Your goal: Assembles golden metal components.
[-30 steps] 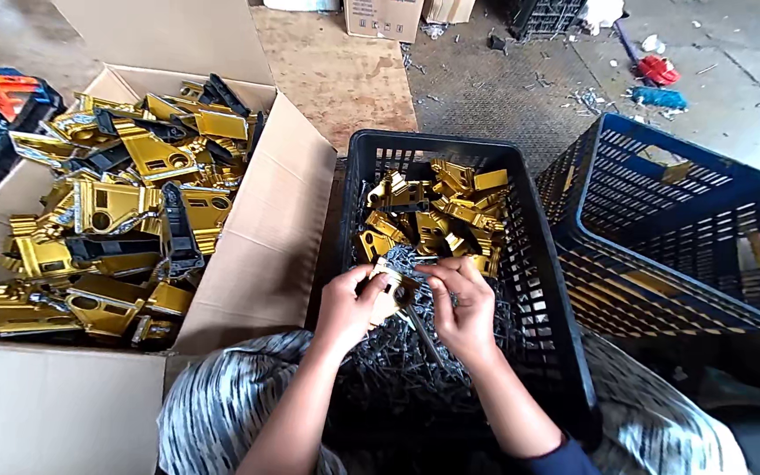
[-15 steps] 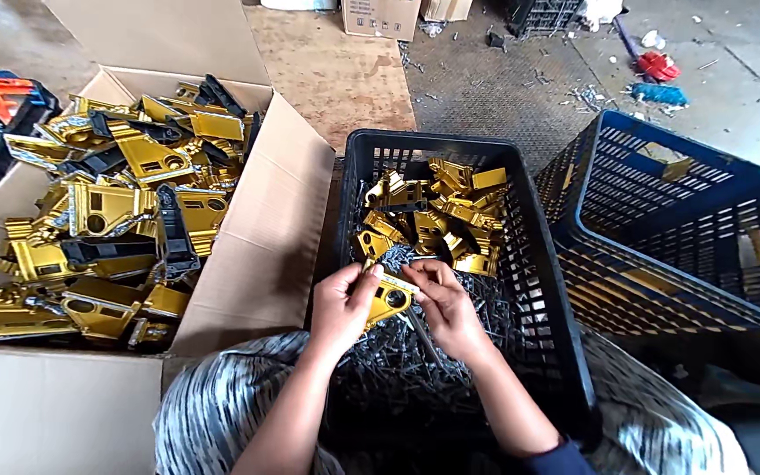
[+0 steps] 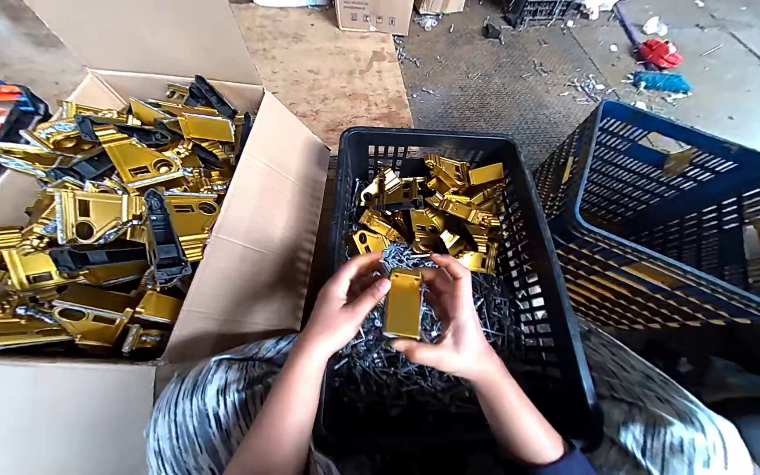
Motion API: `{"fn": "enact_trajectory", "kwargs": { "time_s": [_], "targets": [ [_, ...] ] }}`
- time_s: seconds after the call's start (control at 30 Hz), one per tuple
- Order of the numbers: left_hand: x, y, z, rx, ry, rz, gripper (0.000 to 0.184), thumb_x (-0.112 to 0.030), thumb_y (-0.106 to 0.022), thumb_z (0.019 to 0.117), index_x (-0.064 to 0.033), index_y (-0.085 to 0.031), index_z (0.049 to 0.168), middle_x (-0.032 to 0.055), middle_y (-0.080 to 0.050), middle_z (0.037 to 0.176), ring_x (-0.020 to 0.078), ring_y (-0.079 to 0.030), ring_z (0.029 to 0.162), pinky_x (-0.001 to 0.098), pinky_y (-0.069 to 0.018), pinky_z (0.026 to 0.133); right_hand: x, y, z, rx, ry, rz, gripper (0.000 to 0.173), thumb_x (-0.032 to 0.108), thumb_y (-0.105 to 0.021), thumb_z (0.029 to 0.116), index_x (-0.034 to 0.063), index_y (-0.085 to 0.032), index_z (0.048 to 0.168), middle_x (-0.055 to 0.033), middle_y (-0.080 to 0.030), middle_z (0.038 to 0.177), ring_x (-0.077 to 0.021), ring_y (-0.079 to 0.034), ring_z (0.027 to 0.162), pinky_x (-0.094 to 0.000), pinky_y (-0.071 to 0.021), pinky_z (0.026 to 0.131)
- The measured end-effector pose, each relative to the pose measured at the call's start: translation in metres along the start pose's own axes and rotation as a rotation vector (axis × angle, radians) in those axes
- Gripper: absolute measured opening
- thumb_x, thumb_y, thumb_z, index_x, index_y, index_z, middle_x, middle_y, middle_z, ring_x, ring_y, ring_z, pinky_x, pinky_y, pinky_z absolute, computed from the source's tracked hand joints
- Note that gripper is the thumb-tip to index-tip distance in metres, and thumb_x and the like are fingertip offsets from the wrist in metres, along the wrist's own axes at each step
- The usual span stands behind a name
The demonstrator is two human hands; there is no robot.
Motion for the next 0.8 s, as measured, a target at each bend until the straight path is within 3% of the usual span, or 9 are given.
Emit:
{"fn": "enact_trajectory", "kwargs": {
  "time_s": [0.07, 0.2, 0.33, 0.43, 0.53, 0.6, 0.67, 0.73, 0.8],
  "targets": [
    [0.006, -0.009, -0.003, 0.049, 0.065, -0.015, 0.066, -0.024, -0.073, 0.0925, -0.0077, -0.043, 0.149, 0.0079, -0.067, 0.127, 0.0162, -0.069, 0.107, 0.035, -0.0591, 0.093, 0.004, -0.006, -0.002, 0.024, 0.099, -0.34, 0.104, 0.037, -0.094, 0.0674, 0.0072, -0.034, 0.147, -0.0163, -0.06, 0.131, -0.0235, -0.063, 0.12, -0.0432, -0.055, 0.103],
    [0.013, -0.024, -0.006, 0.164, 0.089, -0.055, 0.06, -0.01, -0.075, 0.0852, -0.0023, -0.052, 0.14, 0.0063, -0.073, 0.109, 0.0135, -0.071, 0.099, 0.032, -0.06, 0.089, -0.005, -0.013, -0.001, 0.1, 0.024, -0.425, 0.091, 0.058, -0.085, 0.0744, 0.0048, -0.053, 0.141, -0.0126, -0.067, 0.125, -0.0242, -0.063, 0.114, -0.0463, -0.0529, 0.1],
    [0.015, -0.024, -0.008, 0.194, 0.062, -0.037, 0.052, -0.01, -0.074, 0.0833, 0.0002, -0.059, 0.132, 0.0054, -0.074, 0.104, 0.0122, -0.072, 0.093, 0.0312, -0.0611, 0.084, -0.02, 0.0, 0.0, 0.1, -0.23, -0.148, 0.027, 0.023, -0.071, 0.0947, 0.0068, -0.077, 0.115, -0.0018, -0.074, 0.101, -0.0083, -0.066, 0.096, -0.028, -0.0552, 0.088],
    [0.02, -0.03, -0.007, 0.182, 0.077, 0.014, 0.043, -0.013, -0.071, 0.0852, -0.001, -0.063, 0.126, 0.0029, -0.075, 0.099, 0.0101, -0.072, 0.086, 0.0298, -0.0616, 0.078, -0.029, 0.003, -0.001, 0.041, -0.316, -0.097, 0.012, 0.012, -0.069, 0.094, 0.006, -0.078, 0.099, -0.0002, -0.075, 0.091, -0.0045, -0.068, 0.084, -0.0246, -0.0575, 0.079],
    [0.023, -0.028, -0.007, 0.151, 0.104, -0.05, 0.042, -0.02, -0.07, 0.091, -0.0011, -0.063, 0.128, 0.0032, -0.075, 0.101, 0.0097, -0.072, 0.087, 0.0286, -0.061, 0.078, -0.034, 0.005, -0.002, -0.05, -0.424, 0.06, 0.01, 0.004, -0.067, 0.0942, 0.0029, -0.076, 0.096, -0.0011, -0.075, 0.086, -0.0052, -0.07, 0.078, -0.0243, -0.0595, 0.074],
    [0.02, -0.028, -0.011, 0.24, 0.107, -0.246, 0.069, -0.042, -0.068, 0.0919, -0.0017, -0.047, 0.145, 0.0026, -0.069, 0.117, 0.0094, -0.068, 0.101, 0.0289, -0.058, 0.089, -0.033, 0.005, -0.003, -0.201, -0.564, 0.331, 0.014, -0.001, -0.06, 0.0965, 0.0012, -0.073, 0.095, -0.004, -0.072, 0.082, -0.0096, -0.07, 0.075, -0.0289, -0.0606, 0.073],
    [0.017, -0.029, -0.015, 0.328, 0.034, -0.428, 0.098, -0.066, -0.074, 0.0799, -0.0076, -0.04, 0.151, -0.0031, -0.064, 0.131, 0.007, -0.061, 0.119, 0.0301, -0.0509, 0.104, -0.035, -0.001, -0.005, -0.319, -0.683, 0.571, 0.02, 0.002, -0.051, 0.1025, 0.002, -0.07, 0.096, -0.0078, -0.072, 0.085, -0.0147, -0.071, 0.079, -0.0346, -0.0614, 0.076],
    [0.018, -0.029, -0.012, 0.191, 0.015, -0.473, 0.09, -0.06, -0.082, 0.0754, -0.0071, -0.048, 0.141, -0.0046, -0.069, 0.12, 0.0058, -0.065, 0.111, 0.0283, -0.0545, 0.098, -0.046, -0.007, -0.006, -0.338, -0.759, 0.601, 0.02, 0.008, -0.049, 0.1066, 0.0014, -0.066, 0.099, -0.012, -0.072, 0.091, -0.0197, -0.072, 0.082, -0.0381, -0.0618, 0.076],
    [0.027, -0.021, -0.006, -0.062, 0.087, -0.425, 0.078, -0.035, -0.082, 0.0777, 0.0006, -0.046, 0.137, 0.0065, -0.069, 0.115, 0.0142, -0.068, 0.105, 0.0325, -0.058, 0.093, -0.066, 0.003, -0.01, -0.171, -0.79, 0.154, 0.017, 0.012, -0.055, 0.1055, -0.0017, -0.064, 0.106, -0.0118, -0.072, 0.094, -0.0185, -0.073, 0.082, -0.035, -0.0629, 0.075]
  ]
}}
Point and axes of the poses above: each hand's wrist, its own z-axis towards the middle knuckle, its own y-axis out of the back of the hand, x = y × z, the point moved 8 cm from there along z, towards the middle knuckle
